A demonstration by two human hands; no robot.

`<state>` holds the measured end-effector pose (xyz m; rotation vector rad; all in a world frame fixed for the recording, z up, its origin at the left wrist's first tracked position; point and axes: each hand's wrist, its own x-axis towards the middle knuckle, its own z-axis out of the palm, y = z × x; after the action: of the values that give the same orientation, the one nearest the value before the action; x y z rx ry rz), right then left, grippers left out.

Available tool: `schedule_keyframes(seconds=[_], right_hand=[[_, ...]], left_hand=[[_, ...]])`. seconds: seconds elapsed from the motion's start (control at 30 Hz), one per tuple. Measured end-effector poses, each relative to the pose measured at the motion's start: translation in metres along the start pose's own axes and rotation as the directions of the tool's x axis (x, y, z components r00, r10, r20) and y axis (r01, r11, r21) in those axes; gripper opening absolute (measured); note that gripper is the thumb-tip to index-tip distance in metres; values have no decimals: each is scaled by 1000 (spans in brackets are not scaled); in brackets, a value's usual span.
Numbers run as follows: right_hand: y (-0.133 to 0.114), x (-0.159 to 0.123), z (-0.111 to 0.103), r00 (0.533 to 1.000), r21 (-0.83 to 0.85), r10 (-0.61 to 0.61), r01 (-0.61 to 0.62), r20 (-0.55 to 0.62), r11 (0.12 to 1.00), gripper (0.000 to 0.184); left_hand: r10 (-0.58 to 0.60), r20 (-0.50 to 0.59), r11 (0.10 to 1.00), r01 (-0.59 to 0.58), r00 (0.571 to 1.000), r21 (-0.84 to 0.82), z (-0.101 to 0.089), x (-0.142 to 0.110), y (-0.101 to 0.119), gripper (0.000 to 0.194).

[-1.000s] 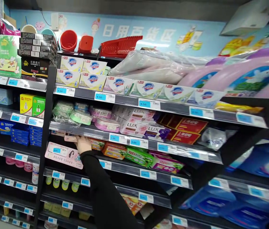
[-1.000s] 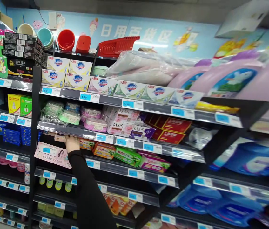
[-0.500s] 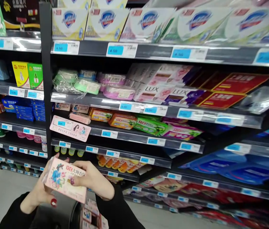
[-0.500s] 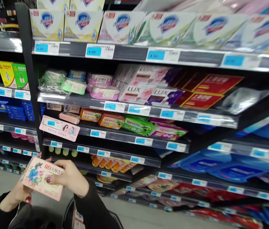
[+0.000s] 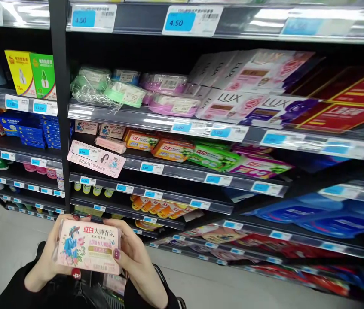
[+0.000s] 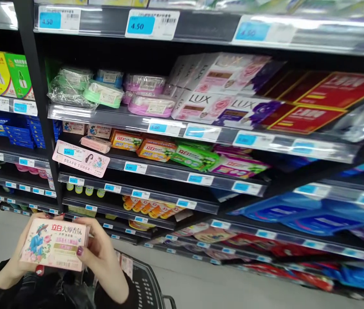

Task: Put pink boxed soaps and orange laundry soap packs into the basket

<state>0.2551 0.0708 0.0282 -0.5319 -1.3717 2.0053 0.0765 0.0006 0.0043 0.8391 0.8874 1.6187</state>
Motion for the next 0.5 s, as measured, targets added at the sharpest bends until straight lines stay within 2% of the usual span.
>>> schedule_keyframes(seconds=[0.1,0.17,0.27,0.33,0.4,0.5], right_hand=[[3,-2,8,1000,136,5,-2,-22,991,75],[7,0,10,995,194,47,-30,-82,980,82],[18,5,8,972,267,152,-101,-181,959,61],[26,10,4,955,313,198,-123,-219,942,48],[32,13,1,951,336,210,-126,-226,933,44],[35,14,0,956,329,193,-113,-221,938,49]], left_hand=[[-31,-146,999,25,989,-46,10,-1,3,73],[-103,-261,994,89,960,-67,16,-1,3,67],[-171,-372,985,150,913,-83,21,4,-1,57],[-207,-385,978,178,899,-109,22,7,-4,55],[-236,-389,971,200,891,-130,22,10,-7,54],[-220,-408,975,184,886,-126,22,10,-8,54]])
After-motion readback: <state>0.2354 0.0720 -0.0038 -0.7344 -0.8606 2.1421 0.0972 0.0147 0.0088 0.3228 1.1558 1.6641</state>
